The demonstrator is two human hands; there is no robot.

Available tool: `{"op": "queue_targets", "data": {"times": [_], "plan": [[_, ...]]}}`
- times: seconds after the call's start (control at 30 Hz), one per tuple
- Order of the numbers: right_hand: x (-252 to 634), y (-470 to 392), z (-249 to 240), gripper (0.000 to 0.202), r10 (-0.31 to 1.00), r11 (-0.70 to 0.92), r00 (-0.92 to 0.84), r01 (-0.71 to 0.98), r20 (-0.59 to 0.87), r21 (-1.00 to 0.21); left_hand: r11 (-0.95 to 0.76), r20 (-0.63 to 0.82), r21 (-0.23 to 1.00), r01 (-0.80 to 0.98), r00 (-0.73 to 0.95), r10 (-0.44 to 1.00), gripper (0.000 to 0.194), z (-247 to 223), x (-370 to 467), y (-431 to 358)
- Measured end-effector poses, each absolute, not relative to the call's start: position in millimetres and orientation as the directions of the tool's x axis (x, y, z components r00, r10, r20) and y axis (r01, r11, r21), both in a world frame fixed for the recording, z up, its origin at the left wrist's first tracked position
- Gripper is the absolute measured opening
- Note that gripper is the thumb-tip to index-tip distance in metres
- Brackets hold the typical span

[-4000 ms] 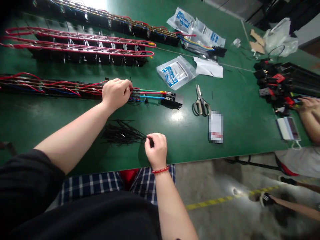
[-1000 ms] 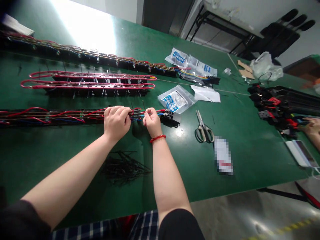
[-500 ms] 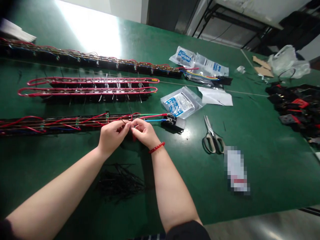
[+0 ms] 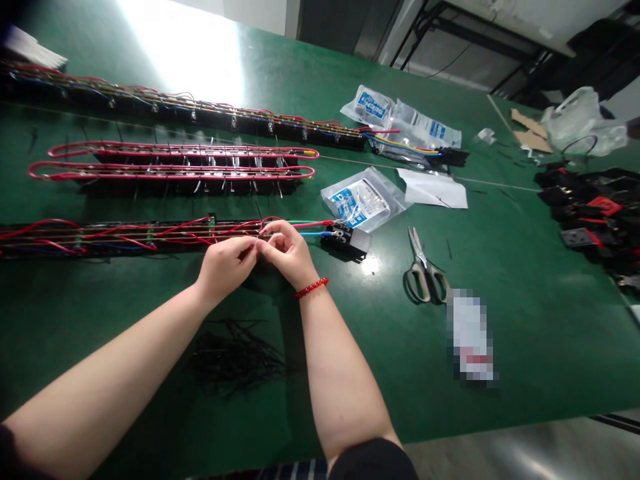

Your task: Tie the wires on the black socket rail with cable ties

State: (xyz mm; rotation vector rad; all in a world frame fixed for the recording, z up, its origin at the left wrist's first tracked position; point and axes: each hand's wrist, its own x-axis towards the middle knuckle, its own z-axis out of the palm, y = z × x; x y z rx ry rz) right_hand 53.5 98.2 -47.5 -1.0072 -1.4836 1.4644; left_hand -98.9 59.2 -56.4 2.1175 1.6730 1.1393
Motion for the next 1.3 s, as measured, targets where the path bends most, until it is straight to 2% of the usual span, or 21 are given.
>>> {"op": "queue_targets", "data": {"times": [0.1, 0.23, 0.37, 0.47, 0.57, 0.63, 0.7, 0.8, 0.87, 0.93, 1.03, 1.13, 1.2, 1.3], "plan": [[53.9, 99.0, -47.8, 0.03, 0.939, 0.012, -0.344, -0.012, 0.015, -1.0, -0.36, 0.409, 0.559, 0.747, 0.13, 0.903, 0.026, -57.0, -98.4, 58.4], [54.3, 99.2, -49.9, 0.03, 0.936, -0.059, -0.349, -0.066, -0.032, -0.996, -0.392, 0.404, 0.582, 0.713, 0.164, 0.9, 0.023, -53.9, -99.2, 57.0], [59.0, 99.3, -50.2, 0.032, 0.92, -0.116, -0.384, -0.096, -0.071, -0.989, -0.439, 0.509, 0.578, 0.687, 0.117, 0.853, 0.017, -48.0, -103.8, 57.3], [65.0, 99.7, -45.4, 0.029, 0.842, -0.14, -0.528, -0.017, -0.11, -0.99, -0.401, 0.609, 0.532, 0.746, -0.008, 0.793, 0.015, -46.0, -107.7, 58.5], [68.2, 100.9, -40.7, 0.023, 0.755, -0.076, -0.643, 0.111, -0.13, -0.991, -0.307, 0.614, 0.504, 0.807, -0.085, 0.785, 0.016, -48.6, -108.0, 60.7], [69.0, 101.4, -40.5, 0.022, 0.82, 0.03, -0.57, 0.147, -0.06, -0.989, -0.284, 0.58, 0.49, 0.824, -0.065, 0.812, 0.019, -51.8, -106.3, 62.5], [70.7, 100.4, -43.3, 0.025, 0.921, 0.149, -0.385, 0.203, 0.061, -0.968, -0.269, 0.534, 0.479, 0.836, -0.034, 0.845, 0.023, -55.0, -104.5, 64.3], [76.5, 92.9, -51.0, 0.029, 0.982, 0.187, -0.103, 0.361, 0.16, -0.914, -0.245, 0.463, 0.466, 0.85, 0.002, 0.887, 0.032, -58.1, -103.5, 66.1], [79.9, 84.4, -56.3, 0.026, 0.99, 0.138, -0.03, 0.455, 0.139, -0.88, -0.236, 0.42, 0.463, 0.854, 0.023, 0.907, 0.036, -58.8, -104.1, 66.4], [79.8, 76.2, -59.8, 0.026, 0.991, 0.127, -0.042, 0.569, 0.125, -0.812, -0.227, 0.388, 0.464, 0.856, 0.034, 0.921, 0.04, -58.8, -105.0, 66.3], [72.6, 71.5, -59.5, 0.036, 0.986, 0.165, -0.124, 0.764, 0.109, -0.624, -0.216, 0.361, 0.454, 0.865, 0.043, 0.932, 0.046, -58.3, -106.0, 65.9], [63.9, 76.0, -55.0, 0.029, 0.984, 0.18, -0.17, 0.882, 0.062, -0.436, -0.209, 0.358, 0.433, 0.877, 0.046, 0.933, 0.048, -58.1, -106.0, 65.7], [61.1, 79.8, -52.3, 0.029, 0.983, 0.183, -0.179, 0.91, 0.045, -0.372, -0.207, 0.361, 0.422, 0.883, 0.045, 0.931, 0.048, -58.0, -105.7, 65.5], [61.6, 81.8, -50.3, 0.029, 0.983, 0.184, -0.183, 0.923, 0.035, -0.339, -0.21, 0.357, 0.415, 0.885, 0.054, 0.933, 0.05, -57.4, -105.1, 64.8]]}}
